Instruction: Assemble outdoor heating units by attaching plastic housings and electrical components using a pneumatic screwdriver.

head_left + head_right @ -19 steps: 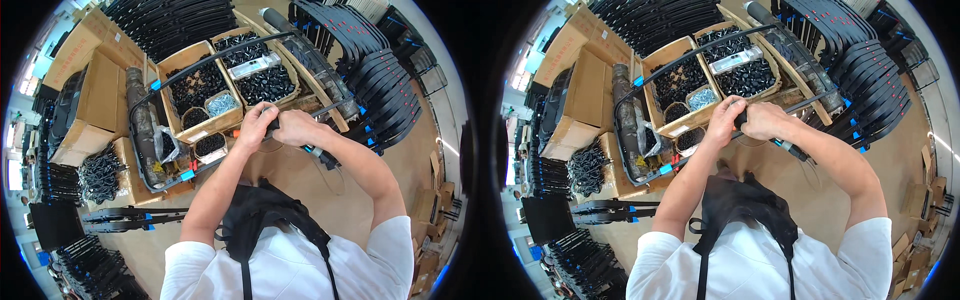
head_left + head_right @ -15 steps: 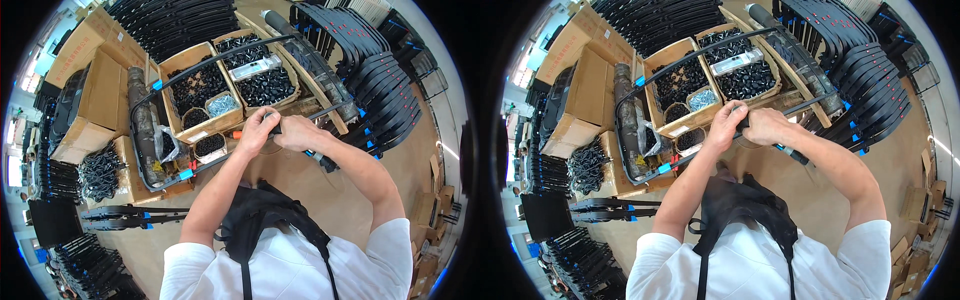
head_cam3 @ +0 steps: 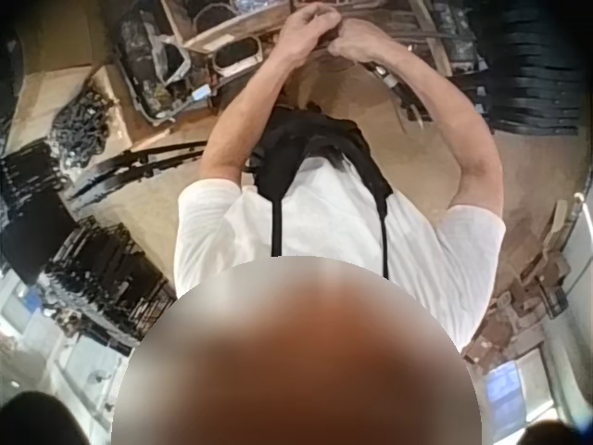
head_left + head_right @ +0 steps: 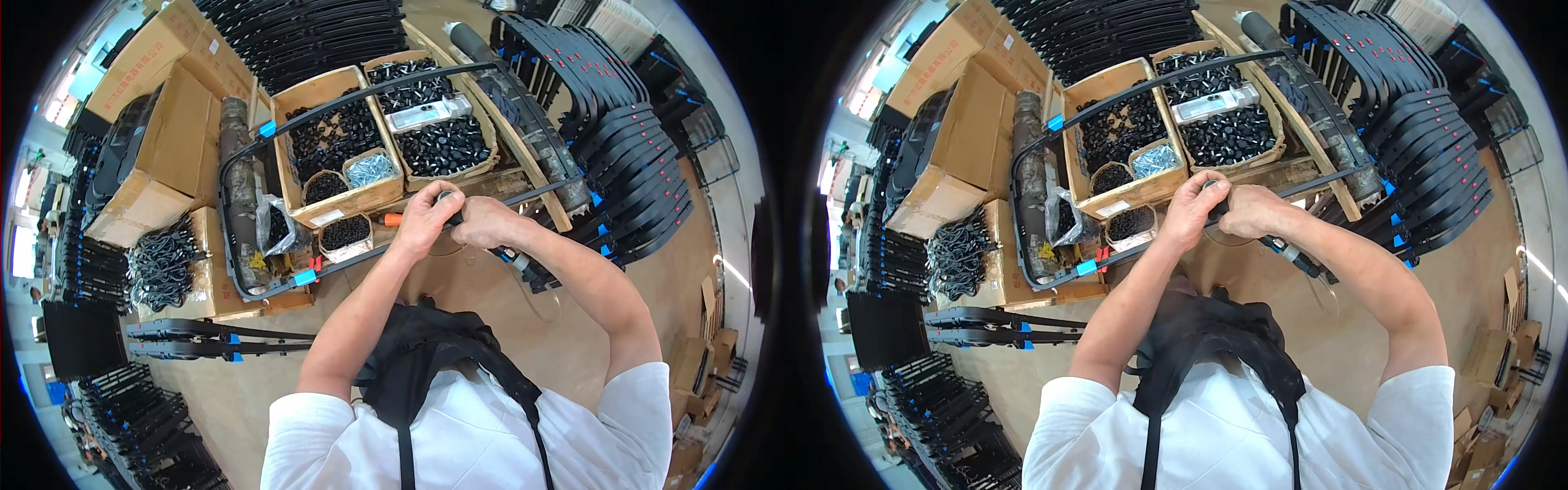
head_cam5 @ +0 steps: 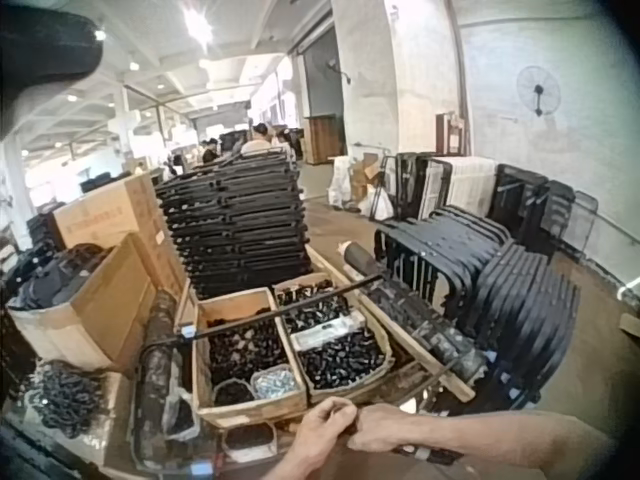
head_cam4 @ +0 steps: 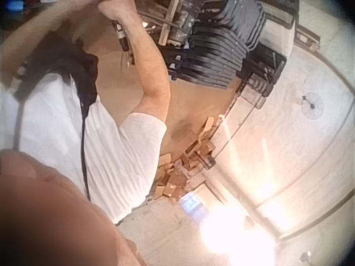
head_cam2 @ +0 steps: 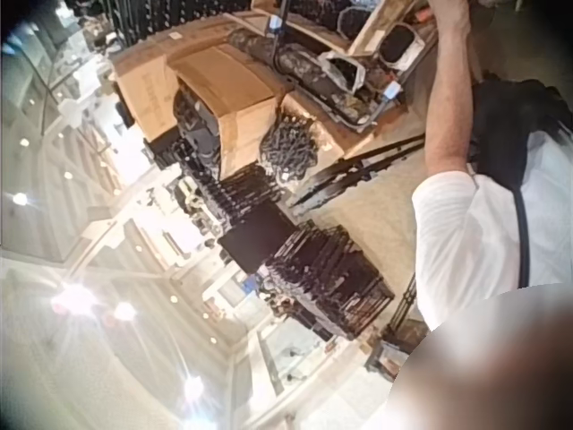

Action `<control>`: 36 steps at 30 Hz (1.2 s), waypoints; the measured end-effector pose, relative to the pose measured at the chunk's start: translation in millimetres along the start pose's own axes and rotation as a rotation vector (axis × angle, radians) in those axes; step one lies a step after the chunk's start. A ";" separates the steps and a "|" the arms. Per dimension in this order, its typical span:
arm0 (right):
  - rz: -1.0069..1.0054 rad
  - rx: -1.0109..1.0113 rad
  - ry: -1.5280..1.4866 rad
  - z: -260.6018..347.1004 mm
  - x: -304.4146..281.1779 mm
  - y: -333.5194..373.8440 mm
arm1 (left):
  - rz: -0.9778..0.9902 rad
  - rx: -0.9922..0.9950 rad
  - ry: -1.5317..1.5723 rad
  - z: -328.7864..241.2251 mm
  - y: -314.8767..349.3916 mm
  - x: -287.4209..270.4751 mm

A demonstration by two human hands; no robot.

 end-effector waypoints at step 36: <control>-0.375 -0.563 0.353 314.2 -30.1 -287.0 | -0.813 -0.055 -0.189 -132.6 -17.3 -431.2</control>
Point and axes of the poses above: each hand's wrist, its own y-axis away from the middle knuckle, its own x-axis out of the palm, z = x × y, the point moved 9 cm from there along -y, towards the middle knuckle, and after that the axes turned 10 degrees about y, right-handed, at the moved point
